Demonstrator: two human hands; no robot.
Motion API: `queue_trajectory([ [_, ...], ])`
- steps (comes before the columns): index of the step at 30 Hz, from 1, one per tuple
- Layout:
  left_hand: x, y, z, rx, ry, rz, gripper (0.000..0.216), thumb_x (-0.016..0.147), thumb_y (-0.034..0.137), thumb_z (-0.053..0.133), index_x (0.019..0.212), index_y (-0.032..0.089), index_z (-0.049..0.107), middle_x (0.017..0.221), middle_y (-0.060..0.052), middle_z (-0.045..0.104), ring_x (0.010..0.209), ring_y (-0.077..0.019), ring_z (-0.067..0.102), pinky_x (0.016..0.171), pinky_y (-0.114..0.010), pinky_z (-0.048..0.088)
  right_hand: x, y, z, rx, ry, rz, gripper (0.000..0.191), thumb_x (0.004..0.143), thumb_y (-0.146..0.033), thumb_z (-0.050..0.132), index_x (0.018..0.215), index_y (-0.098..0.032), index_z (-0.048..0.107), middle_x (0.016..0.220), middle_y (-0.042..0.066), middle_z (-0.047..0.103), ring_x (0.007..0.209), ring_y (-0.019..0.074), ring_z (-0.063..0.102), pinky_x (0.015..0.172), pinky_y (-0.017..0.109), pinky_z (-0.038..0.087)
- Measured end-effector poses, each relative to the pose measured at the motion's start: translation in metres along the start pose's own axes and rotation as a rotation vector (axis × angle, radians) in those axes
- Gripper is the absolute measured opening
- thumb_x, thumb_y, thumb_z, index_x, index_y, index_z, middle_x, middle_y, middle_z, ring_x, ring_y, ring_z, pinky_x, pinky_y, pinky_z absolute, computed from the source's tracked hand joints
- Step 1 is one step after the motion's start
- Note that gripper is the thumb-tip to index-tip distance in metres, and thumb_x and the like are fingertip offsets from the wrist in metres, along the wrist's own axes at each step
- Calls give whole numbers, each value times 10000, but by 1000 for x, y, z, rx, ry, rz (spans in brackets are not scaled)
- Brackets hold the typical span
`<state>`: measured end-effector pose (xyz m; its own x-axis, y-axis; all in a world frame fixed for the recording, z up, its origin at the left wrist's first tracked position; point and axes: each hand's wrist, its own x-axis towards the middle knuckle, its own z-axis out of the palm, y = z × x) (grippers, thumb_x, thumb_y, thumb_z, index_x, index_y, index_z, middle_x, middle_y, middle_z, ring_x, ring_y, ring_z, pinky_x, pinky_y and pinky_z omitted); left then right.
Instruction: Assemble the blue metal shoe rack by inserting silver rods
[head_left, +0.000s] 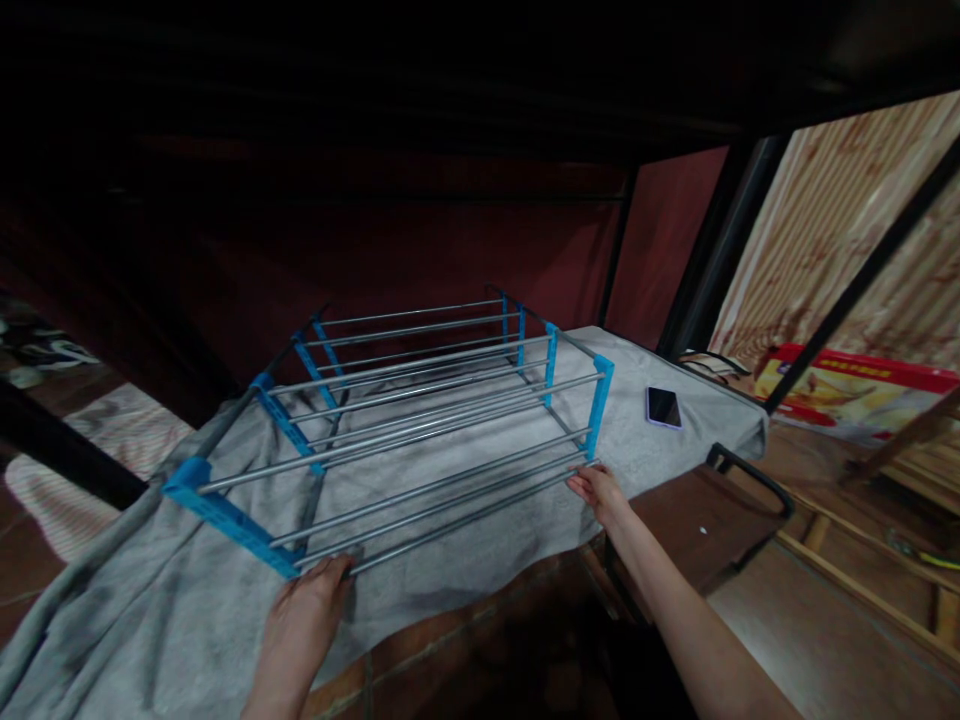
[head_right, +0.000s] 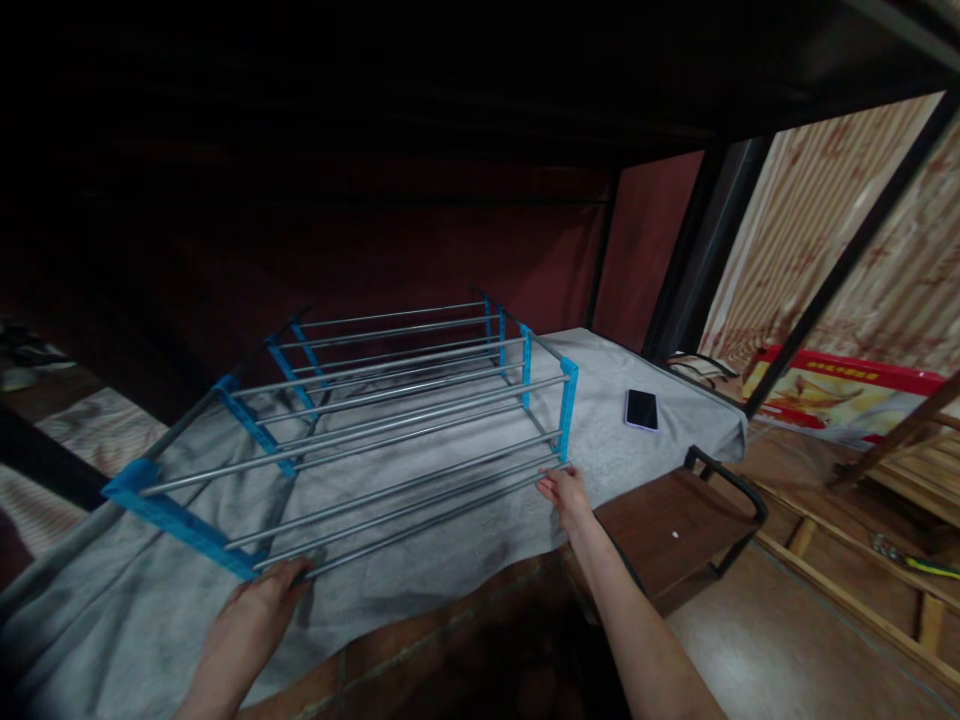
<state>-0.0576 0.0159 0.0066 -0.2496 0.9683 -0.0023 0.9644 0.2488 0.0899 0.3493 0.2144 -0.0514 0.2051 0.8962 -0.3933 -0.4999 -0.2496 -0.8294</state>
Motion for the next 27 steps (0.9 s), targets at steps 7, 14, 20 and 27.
queue_trajectory([
  [7, -3, -35, 9, -25, 26, -101, 287, 886, 272, 378, 1030, 238, 623, 1145, -70, 707, 1081, -228, 643, 920, -355, 441, 0, 3, 1, 5, 23, -36, 545, 665, -86, 691, 1064, -275, 371, 749, -56, 670, 618, 116, 657, 667, 274, 619],
  [14, -5, -56, 14, -103, 52, -245, 283, 842, 301, 408, 990, 197, 626, 1021, -113, 660, 927, -237, 654, 796, -318, 476, 5, 3, -1, -6, 59, -70, 449, 660, -106, 708, 947, -261, 400, 757, -39, 668, 645, 121, 661, 672, 268, 623],
  [20, -1, -61, 14, -238, 14, -369, 265, 796, 321, 470, 962, 187, 628, 910, -103, 713, 858, -248, 676, 741, -314, 481, 9, 2, -4, -16, 91, -90, 486, 632, -103, 727, 937, -257, 380, 726, -42, 650, 631, 130, 659, 647, 277, 627],
  [27, 4, -64, 15, -771, 0, -524, 161, 674, 234, 592, 825, 208, 643, 607, 10, 673, 673, -213, 681, 684, -312, 528, 16, 4, -8, -127, 115, -126, 431, 621, -164, 725, 923, -237, 426, 714, -26, 627, 655, 154, 674, 649, 289, 628],
])
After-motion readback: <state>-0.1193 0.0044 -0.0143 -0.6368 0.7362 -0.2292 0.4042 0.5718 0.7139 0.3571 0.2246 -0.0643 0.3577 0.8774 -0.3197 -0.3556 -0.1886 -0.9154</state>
